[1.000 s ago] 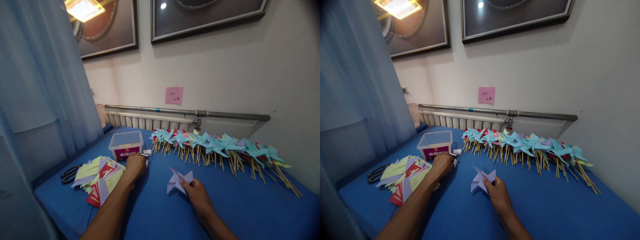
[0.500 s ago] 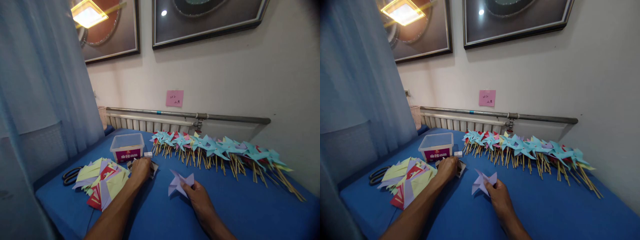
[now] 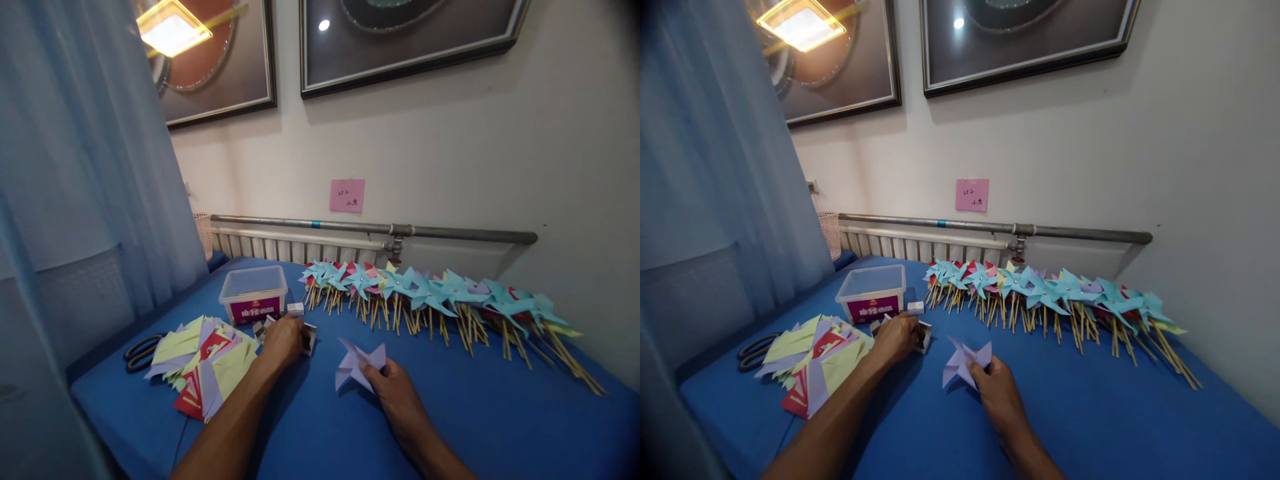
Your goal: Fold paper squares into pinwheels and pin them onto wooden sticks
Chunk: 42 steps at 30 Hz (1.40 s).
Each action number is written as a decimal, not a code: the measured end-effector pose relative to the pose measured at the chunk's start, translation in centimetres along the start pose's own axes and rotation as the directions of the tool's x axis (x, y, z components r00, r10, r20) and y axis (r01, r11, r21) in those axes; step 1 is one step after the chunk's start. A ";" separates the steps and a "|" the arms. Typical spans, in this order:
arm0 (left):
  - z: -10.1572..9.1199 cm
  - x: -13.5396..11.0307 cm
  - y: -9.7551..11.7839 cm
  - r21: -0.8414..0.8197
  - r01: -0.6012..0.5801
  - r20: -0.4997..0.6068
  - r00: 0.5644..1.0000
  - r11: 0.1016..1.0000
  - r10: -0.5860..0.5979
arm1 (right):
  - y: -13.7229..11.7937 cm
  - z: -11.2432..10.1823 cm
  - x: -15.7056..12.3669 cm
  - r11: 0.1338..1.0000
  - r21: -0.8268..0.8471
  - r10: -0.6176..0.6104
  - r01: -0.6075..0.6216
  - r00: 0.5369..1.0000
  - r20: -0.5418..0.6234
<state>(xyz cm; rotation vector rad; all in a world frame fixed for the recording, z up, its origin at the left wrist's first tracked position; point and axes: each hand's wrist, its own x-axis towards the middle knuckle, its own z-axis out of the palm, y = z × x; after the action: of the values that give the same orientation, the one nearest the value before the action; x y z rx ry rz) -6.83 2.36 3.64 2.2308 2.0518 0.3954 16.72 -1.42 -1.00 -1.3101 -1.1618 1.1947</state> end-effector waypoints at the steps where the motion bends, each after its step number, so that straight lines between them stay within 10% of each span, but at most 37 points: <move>1: 0.0 0.0 0.0 0.014 -0.003 0.000 1.000 1.000 0.003 | 0.0 0.0 0.0 1.000 0.008 -0.002 0.002 1.000 0.008; 42: -0.6 0.0 -0.2 0.204 -0.009 0.182 0.983 0.979 -0.029 | 0.9 0.1 0.7 0.999 -0.029 -0.022 0.023 1.000 0.008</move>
<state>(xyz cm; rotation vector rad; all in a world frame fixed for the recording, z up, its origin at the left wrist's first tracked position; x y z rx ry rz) -7.11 2.30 4.13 2.2660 2.0878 -0.0254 16.73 -0.74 -1.94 -1.3118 -1.2006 1.1715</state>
